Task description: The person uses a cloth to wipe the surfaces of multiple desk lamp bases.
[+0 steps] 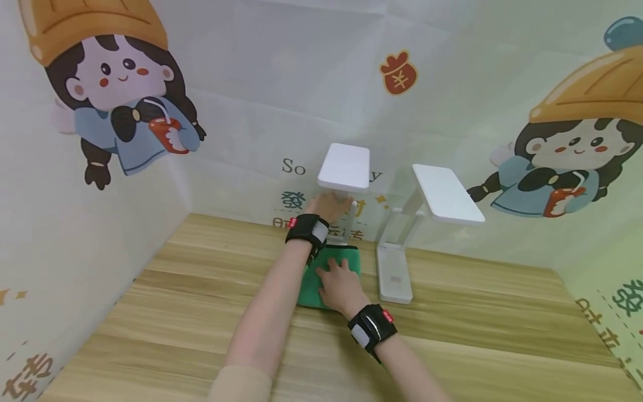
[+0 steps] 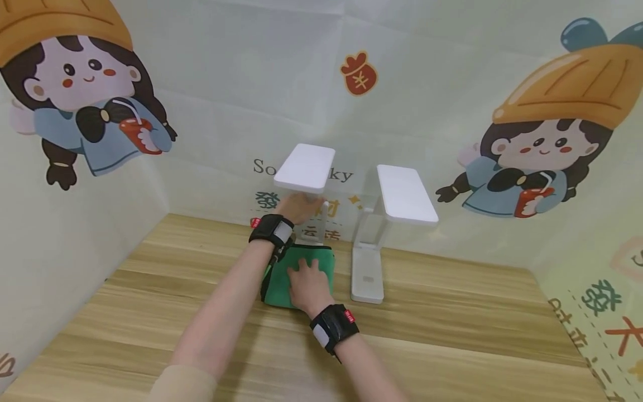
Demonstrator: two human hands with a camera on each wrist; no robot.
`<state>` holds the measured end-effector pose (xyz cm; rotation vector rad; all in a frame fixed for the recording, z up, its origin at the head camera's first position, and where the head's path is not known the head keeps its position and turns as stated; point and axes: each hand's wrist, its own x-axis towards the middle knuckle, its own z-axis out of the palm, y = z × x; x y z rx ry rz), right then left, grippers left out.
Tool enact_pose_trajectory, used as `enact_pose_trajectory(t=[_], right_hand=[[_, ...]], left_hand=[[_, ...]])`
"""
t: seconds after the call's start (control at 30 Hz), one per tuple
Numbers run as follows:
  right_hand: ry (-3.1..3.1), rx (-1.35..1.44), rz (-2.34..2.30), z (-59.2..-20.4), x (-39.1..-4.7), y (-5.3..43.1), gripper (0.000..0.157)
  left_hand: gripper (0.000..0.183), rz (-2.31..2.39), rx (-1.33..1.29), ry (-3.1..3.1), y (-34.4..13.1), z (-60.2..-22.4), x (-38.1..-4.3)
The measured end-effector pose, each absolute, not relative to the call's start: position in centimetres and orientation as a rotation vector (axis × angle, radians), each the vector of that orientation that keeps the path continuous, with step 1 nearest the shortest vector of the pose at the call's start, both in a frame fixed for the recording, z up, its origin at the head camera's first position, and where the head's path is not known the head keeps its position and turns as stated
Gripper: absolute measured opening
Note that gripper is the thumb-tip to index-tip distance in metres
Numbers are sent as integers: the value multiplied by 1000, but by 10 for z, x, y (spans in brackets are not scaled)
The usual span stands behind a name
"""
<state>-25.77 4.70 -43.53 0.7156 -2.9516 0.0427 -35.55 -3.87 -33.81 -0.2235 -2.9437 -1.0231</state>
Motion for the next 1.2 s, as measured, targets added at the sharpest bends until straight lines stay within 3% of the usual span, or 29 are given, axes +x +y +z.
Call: enact_pose_trajectory(t=[0.33,0.57,0.87,1.1,1.2], right_hand=[[-2876,685,64,-437,-255,57,37],[-2789,716,-10,-438,-253,46,22],[-2913,558,72,-434,-249,45,34],[-2889,589,56,-433,-251,37,24],[-2893,620,63,-433,-252,37,28]], left_hand=[[60,-1054,-197,-2972,-42,-336,-351],[61,-1023,-178,-2983,-44,-333,-346],[62,-1014,-191,-3003,-44,-332,-345],[63,-962,-199,-3017,-43,-334,-349],[65,-934,-195,-3036,-42,-334,-348]])
